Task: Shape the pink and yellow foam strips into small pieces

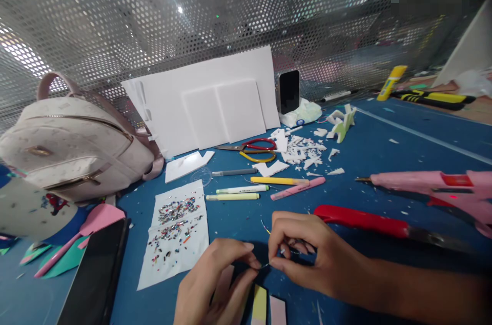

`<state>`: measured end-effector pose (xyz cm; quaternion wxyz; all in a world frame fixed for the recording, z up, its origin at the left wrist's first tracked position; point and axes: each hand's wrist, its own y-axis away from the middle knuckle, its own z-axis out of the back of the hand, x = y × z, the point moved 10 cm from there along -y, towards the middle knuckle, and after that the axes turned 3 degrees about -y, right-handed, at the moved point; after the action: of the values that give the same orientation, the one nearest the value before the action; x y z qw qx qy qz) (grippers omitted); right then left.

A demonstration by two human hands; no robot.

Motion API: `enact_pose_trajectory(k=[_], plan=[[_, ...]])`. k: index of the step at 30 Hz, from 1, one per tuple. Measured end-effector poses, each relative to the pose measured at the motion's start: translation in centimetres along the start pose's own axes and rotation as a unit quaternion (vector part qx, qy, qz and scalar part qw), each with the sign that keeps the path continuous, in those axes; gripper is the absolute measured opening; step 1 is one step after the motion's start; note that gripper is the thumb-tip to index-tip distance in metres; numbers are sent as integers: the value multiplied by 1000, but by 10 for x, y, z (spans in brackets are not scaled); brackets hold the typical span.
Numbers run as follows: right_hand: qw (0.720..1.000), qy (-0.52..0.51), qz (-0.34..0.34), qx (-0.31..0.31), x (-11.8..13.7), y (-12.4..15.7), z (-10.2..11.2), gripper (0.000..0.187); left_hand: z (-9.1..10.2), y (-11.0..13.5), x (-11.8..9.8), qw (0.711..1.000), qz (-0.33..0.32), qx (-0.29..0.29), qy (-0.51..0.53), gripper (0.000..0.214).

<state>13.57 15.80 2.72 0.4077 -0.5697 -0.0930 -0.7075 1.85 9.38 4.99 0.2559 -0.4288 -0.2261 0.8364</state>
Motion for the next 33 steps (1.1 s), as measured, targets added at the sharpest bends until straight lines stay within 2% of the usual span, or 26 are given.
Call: enact_pose_trajectory(k=[7,12,24,29,33], plan=[[1000,4,-2,4,-2,0,-1,11,1,1,2,1000,18,-17,-2,42],[1000,8,2,16,1,0,-2,11,-1,-2,-4,1000,-1,-16,-15,44],[998,39,20,53,7,0,-9,9,-5,-3,-7,999,-23,26,-29,40],[995,49,25,78,6,2,-16,9,-6,-6,-10,996,-63,52,-20,41],[993,61,29,99,5,5,-22,8,-8,-4,-7,996,-57,59,-25,37]])
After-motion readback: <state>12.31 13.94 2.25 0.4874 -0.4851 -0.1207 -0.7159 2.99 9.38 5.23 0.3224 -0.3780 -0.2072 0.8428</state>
